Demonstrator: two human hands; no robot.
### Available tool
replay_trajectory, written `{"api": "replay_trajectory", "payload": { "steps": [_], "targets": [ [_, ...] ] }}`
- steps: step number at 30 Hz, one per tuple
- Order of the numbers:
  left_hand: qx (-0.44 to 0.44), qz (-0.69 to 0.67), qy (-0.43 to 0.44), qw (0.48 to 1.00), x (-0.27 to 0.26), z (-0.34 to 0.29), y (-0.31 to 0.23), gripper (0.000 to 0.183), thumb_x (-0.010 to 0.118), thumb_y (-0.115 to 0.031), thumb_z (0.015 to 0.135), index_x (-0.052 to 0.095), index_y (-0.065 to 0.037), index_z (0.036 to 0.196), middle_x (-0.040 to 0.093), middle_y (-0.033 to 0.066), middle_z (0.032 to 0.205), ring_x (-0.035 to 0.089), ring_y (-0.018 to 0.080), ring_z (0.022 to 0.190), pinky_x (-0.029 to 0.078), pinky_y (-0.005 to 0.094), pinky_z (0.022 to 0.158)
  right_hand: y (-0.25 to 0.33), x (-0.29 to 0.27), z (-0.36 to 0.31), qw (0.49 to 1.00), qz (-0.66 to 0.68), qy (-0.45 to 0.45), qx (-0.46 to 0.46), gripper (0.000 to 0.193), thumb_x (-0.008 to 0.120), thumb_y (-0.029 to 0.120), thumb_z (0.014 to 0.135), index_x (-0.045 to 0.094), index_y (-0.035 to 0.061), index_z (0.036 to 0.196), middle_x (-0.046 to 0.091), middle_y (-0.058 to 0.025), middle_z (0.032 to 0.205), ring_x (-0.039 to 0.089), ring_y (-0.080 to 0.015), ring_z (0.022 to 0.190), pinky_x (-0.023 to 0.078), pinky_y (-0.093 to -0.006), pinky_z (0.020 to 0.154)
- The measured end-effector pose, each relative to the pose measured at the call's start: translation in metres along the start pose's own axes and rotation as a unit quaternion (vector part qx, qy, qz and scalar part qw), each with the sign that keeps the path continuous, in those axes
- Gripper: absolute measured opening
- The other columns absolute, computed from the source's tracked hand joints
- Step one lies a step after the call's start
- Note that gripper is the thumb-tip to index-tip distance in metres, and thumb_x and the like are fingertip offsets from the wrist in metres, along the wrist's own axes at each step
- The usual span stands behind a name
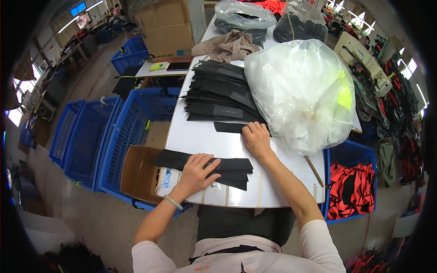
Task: The worker is applying adhesive tape to black fabric straps and folding them as part of a manufacturing assembly process.
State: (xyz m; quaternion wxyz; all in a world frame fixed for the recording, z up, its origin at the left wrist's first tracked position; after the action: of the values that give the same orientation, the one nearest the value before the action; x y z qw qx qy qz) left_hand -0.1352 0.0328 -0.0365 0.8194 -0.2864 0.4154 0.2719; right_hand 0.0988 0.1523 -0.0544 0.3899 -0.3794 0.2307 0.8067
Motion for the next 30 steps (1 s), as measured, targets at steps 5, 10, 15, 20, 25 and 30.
{"api": "replay_trajectory", "payload": {
  "steps": [5, 10, 15, 20, 25, 30],
  "targets": [
    [0.001, 0.007, 0.000, 1.000, 0.001, 0.000, 0.001, 0.041, 0.070, -0.031, 0.084, 0.065, -0.006, 0.116, 0.061, 0.0149, 0.115, 0.056, 0.0306, 0.109, 0.043, 0.0431, 0.095, -0.007, 0.002, 0.000, 0.995, 0.076, -0.029, 0.058, 0.018, 0.071, 0.007, 0.072, 0.064, 0.0082, 0.089, 0.059, -0.0078, 0.093, 0.056, -0.0266, 0.094, 0.044, -0.0384, 0.081],
    [0.006, 0.015, 0.003, 1.000, 0.000, 0.000, -0.002, 0.042, 0.070, -0.032, 0.084, 0.065, -0.006, 0.116, 0.060, 0.0154, 0.115, 0.056, 0.0313, 0.109, 0.043, 0.0443, 0.096, -0.004, -0.014, -0.001, 0.986, 0.127, 0.058, 0.091, 0.028, 0.071, 0.004, 0.070, 0.067, 0.0093, 0.097, 0.063, -0.0097, 0.099, 0.059, -0.0285, 0.100, 0.044, -0.0425, 0.087],
    [-0.024, -0.008, -0.044, 0.999, 0.000, 0.002, -0.015, 0.044, 0.073, -0.029, 0.082, 0.063, -0.003, 0.117, 0.060, 0.0172, 0.117, 0.055, 0.0348, 0.112, 0.040, 0.0469, 0.100, 0.015, -0.038, 0.002, 0.936, 0.298, 0.039, 0.184, 0.021, 0.074, 0.006, 0.071, 0.066, -0.0016, 0.088, 0.067, -0.0154, 0.084, 0.067, -0.0305, 0.078, 0.050, -0.0402, 0.071],
    [-0.271, -0.549, -0.113, 0.783, -0.011, 0.048, -0.066, 0.041, 0.067, -0.008, 0.089, 0.055, 0.005, 0.126, 0.063, 0.0132, 0.118, 0.061, 0.0206, 0.107, 0.046, 0.0296, 0.095, 0.064, -0.137, 0.025, 0.872, 0.462, 0.037, 0.157, 0.020, 0.075, 0.005, 0.076, 0.069, -0.0031, 0.093, 0.067, -0.0077, 0.078, 0.061, -0.0141, 0.070, 0.048, -0.0275, 0.065],
    [-0.242, -0.684, -0.226, 0.650, -0.006, 0.073, -0.097, 0.016, 0.062, -0.004, 0.093, 0.064, 0.005, 0.106, 0.068, 0.0095, 0.093, 0.065, 0.0135, 0.080, 0.057, 0.0288, 0.068, 0.066, -0.172, 0.008, 0.843, 0.506, 0.023, 0.184, 0.027, 0.078, 0.009, 0.076, 0.068, -0.0027, 0.098, 0.064, -0.0044, 0.077, 0.058, -0.0121, 0.071, 0.046, -0.0258, 0.066],
    [-0.252, -0.689, -0.286, 0.617, -0.004, 0.078, -0.101, 0.013, 0.063, -0.006, 0.093, 0.065, 0.004, 0.101, 0.068, 0.0090, 0.088, 0.065, 0.0126, 0.074, 0.058, 0.0285, 0.063, 0.054, -0.184, -0.053, 0.888, 0.379, 0.061, 0.255, 0.031, 0.085, 0.022, 0.073, 0.064, 0.0004, 0.084, 0.057, -0.0013, 0.064, 0.049, -0.0097, 0.058, 0.040, -0.0256, 0.054]
  ]
}}
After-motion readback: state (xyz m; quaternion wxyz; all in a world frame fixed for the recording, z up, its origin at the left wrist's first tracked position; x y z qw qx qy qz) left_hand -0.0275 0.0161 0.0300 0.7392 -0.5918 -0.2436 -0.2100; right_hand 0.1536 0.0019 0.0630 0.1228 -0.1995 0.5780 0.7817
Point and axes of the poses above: each hand's wrist, its own z-axis towards the middle knuckle, its own x-axis out of the palm, y = z × x, the point moved 2 cm from there along z, towards the middle knuckle
